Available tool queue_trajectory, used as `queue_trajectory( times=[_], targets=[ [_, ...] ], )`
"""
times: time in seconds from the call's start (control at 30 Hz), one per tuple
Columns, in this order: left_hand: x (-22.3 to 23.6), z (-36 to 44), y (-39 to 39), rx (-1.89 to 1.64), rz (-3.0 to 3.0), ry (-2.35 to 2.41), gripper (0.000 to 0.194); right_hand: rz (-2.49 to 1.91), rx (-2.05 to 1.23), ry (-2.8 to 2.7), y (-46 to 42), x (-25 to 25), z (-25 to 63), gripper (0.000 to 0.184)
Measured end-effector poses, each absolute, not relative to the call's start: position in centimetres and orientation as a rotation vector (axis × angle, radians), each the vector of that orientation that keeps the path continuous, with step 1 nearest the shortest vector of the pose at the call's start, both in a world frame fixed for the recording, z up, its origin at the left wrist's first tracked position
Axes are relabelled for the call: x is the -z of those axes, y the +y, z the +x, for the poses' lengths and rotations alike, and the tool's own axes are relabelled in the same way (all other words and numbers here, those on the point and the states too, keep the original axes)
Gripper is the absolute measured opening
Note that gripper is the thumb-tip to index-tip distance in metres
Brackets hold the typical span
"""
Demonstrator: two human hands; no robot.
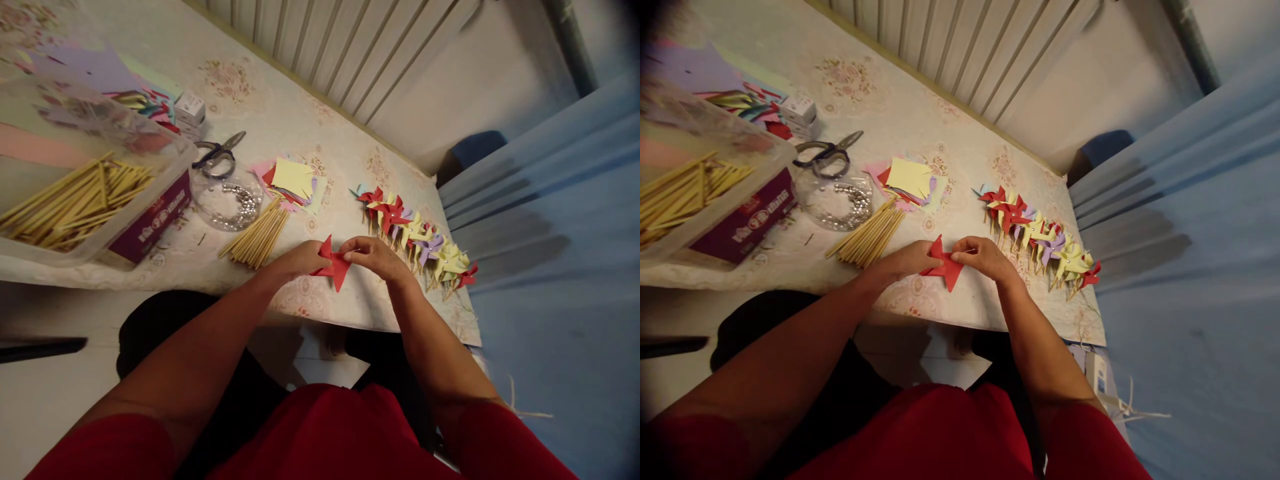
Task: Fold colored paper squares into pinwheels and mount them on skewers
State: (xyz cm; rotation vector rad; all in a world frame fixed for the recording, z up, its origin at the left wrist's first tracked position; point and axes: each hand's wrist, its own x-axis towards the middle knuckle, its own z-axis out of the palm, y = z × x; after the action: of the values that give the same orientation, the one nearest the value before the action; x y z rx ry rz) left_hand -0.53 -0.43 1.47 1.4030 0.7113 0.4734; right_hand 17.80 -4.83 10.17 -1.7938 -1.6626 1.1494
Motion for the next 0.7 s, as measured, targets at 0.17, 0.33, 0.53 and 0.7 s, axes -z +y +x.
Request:
queue_trajectory(
  times=[0.17,0.33,0.53,0.7],
  targets=[
    [-2.1,-0.9,-0.6,-0.428,1.467,0.719,0.009,-1.909,-1.198,-1.875,-4.3,-9.2,16.6,0.021],
    [-2.5,-1.1,-0.7,-0.427,1.505,0.719,0.009,-1.913,-1.168,-1.906,-4.3,-8.2,16.2,0.017],
    [-1.2,-0.5,-0.5,-0.511,1.361,0.718,0.007,-1.825,-1.239,-1.676,-5.0,-7.5,16.3,0.013],
    [-1.6,-0.9,-0.3,-0.596,0.974,0.597,0.024,-1.761,-1.266,-1.326,-5.0,-6.5,16.7,0.016]
  ],
)
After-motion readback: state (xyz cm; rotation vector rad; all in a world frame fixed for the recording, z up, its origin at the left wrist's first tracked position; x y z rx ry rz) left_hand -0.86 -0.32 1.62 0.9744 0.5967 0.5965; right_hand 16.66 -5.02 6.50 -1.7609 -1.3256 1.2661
